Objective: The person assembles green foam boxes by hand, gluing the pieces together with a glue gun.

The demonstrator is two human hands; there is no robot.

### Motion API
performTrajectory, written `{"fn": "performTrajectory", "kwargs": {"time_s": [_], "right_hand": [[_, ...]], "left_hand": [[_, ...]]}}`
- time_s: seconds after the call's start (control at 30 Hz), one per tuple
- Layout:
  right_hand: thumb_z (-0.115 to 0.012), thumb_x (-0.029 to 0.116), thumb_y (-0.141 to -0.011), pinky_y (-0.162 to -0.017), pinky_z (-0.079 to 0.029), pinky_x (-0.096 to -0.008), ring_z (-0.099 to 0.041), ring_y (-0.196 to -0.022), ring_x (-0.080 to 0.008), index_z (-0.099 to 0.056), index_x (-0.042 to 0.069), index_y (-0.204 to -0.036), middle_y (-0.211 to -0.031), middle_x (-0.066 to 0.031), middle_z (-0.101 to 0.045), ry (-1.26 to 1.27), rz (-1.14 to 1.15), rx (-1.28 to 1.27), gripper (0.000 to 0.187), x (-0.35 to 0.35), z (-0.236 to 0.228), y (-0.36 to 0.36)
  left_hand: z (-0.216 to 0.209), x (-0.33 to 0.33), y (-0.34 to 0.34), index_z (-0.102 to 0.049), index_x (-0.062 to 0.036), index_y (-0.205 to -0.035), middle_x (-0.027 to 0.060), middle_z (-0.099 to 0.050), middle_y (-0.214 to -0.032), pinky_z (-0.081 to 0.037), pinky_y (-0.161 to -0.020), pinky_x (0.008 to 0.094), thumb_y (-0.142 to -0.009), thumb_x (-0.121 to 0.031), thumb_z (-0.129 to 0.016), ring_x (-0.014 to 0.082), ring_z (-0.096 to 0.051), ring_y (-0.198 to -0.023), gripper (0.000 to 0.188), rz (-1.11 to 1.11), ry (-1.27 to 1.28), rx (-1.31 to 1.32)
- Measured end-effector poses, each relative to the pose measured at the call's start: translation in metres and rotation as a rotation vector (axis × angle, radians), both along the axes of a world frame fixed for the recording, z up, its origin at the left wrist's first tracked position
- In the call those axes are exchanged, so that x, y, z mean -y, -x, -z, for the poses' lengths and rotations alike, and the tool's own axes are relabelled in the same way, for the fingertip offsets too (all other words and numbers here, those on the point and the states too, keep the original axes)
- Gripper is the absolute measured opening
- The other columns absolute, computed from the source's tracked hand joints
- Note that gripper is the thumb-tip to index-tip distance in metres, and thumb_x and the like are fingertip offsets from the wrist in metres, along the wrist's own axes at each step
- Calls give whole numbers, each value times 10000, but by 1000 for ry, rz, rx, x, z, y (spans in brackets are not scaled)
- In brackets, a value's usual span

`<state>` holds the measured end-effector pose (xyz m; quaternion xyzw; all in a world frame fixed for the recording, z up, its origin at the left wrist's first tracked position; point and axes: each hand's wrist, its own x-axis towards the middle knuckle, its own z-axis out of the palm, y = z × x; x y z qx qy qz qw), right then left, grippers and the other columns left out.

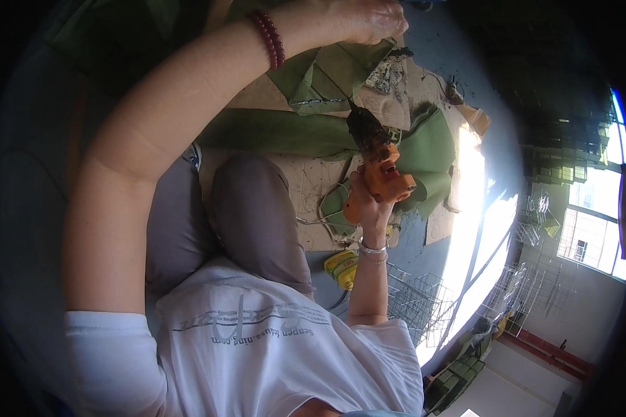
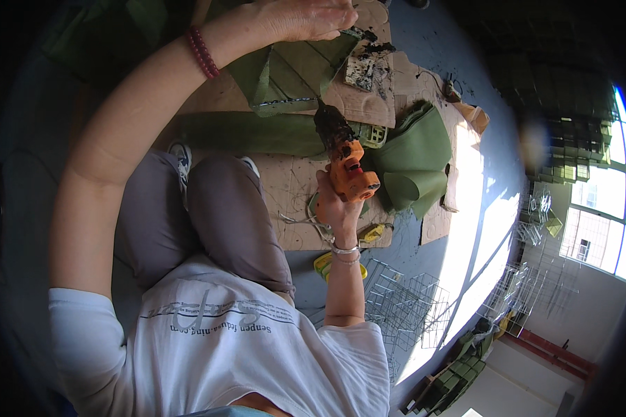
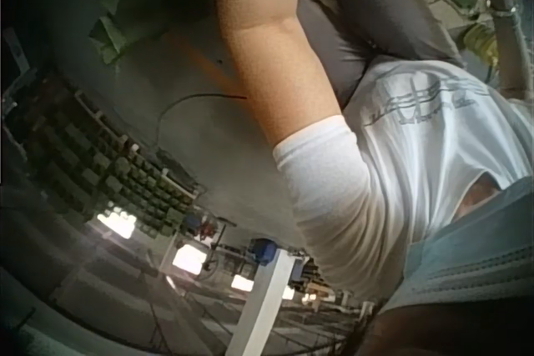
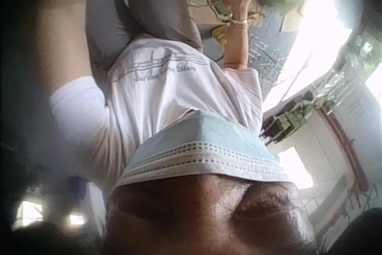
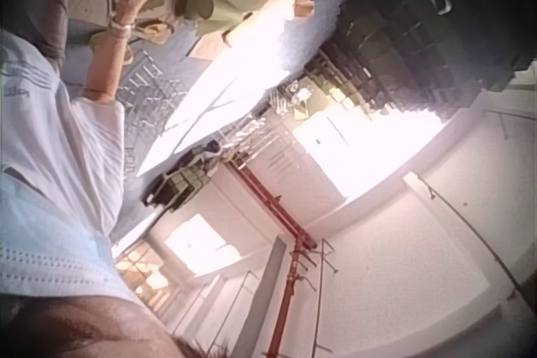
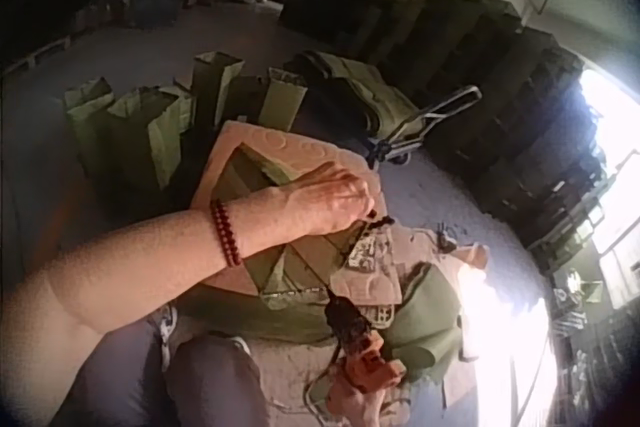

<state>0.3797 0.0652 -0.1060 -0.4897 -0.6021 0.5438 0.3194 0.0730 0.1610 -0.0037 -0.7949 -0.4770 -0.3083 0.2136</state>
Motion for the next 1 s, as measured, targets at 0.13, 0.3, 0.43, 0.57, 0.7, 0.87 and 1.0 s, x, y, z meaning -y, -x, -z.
{"fn": "performTrajectory", "kwargs": {"time_s": [0.13, 0.3, 0.43, 0.57, 0.7, 0.87, 1.0], "right_hand": [[-735, 93, -779, -728, -495, -264, -618, -813, -124, -605, 10, -1016, -918, -35, -647, -30, -24, 69, 283, 1, 3, -1], [-742, 109, -775, -692, -485, -254, -603, -780, -102, -613, 14, -989, -888, -15, -640, -120, -61, 91, 268, 2, 9, 3], [-735, 134, -779, -656, -474, -260, -588, -723, -113, -615, 6, -967, -822, -26, -617, -65, -40, 5, 257, 6, -8, 15], [-729, 201, -778, -667, -497, -337, -624, -704, -270, -608, -14, -980, -798, -118, -643, -336, -149, 215, 319, -3, 6, 12], [-738, 218, -771, -697, -498, -358, -617, -733, -314, -612, 9, -997, -857, -134, -645, -375, -181, 81, 332, 3, -5, 25], [-732, 209, -767, -693, -497, -366, -626, -735, -351, -591, -15, -965, -777, -157, -637, -263, -137, -75, 331, 3, -5, 28], [-700, 201, -788, -722, -519, -384, -638, -818, -376, -624, -4, -1003, -849, -193, -664, -278, -87, 31, 307, 4, -7, 14]], "left_hand": [[-2, 2, 1, -646, -14, -743, 177, -665, -759, -523, -636, 434, -772, -60, -546, 321, -670, -757, 114, -21, 102, 9], [-6, 10, 8, -629, -10, -713, 178, -663, -756, -522, -635, 442, -751, -48, -539, 329, -667, -754, 105, -47, 155, 29], [-7, -1, 12, -606, -25, -707, 151, -637, -740, -519, -647, 445, -725, -119, -633, 323, -655, -745, 99, -32, 2, -135], [-21, 7, 4, -551, -36, -581, 144, -550, -576, -520, -607, 429, -740, -156, -663, 292, -639, -653, 228, -39, 205, -178], [-14, 10, 22, -673, -52, -895, 109, -592, -744, -464, -650, 398, -873, -213, -638, 282, -600, -686, 167, -66, 269, -151], [-33, 24, 24, -699, -71, -912, 121, -621, -757, -472, -645, 402, -869, -241, -636, 296, -621, -712, 187, -213, 461, -61], [-31, 20, 1, -701, -80, -859, 115, -621, -733, -490, -658, 401, -848, -247, -643, 302, -619, -731, 178, -158, 378, -115]]}}
